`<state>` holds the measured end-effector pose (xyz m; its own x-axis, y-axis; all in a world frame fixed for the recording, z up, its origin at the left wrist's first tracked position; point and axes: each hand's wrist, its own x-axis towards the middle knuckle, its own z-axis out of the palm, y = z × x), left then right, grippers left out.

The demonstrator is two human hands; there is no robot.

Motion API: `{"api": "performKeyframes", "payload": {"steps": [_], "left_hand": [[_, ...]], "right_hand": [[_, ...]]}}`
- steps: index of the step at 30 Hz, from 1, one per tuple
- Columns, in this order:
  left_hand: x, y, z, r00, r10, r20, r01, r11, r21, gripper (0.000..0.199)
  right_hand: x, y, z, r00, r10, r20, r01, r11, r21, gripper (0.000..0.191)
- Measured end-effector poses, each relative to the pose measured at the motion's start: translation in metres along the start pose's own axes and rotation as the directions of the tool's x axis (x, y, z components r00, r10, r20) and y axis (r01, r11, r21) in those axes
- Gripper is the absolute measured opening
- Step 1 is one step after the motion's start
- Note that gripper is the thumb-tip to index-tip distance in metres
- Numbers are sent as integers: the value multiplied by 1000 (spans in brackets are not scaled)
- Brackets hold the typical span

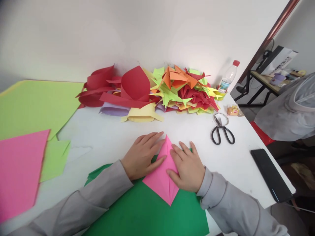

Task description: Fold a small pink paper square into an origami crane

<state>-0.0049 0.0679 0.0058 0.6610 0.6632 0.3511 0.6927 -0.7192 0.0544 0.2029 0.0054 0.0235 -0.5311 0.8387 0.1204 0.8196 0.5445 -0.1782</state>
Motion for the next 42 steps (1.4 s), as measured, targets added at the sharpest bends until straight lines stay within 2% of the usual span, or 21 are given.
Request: {"api": "performKeyframes", "payload": {"steps": [4,6,14,22,42], "left_hand": [[2,2,-1,1000,-9,28,9,1000,8,54],[2,3,-2,999,-28,37,27,999,18,57],[6,5,-7,996,-42,78,37,998,58,58],[10,8,-14,984,-26,178,10,996,90,62],[15,4,-13,990,4,144,-22,993,118,60]], "right_hand": [[13,4,4,990,5,-138,-4,1000,7,35],[22,6,7,985,24,-173,-26,1000,-7,33],[42,9,9,994,93,-65,-101,986,-129,51],[44,10,6,980,197,30,-193,977,-88,58],[42,7,8,985,172,1,-170,977,-126,57]]}}
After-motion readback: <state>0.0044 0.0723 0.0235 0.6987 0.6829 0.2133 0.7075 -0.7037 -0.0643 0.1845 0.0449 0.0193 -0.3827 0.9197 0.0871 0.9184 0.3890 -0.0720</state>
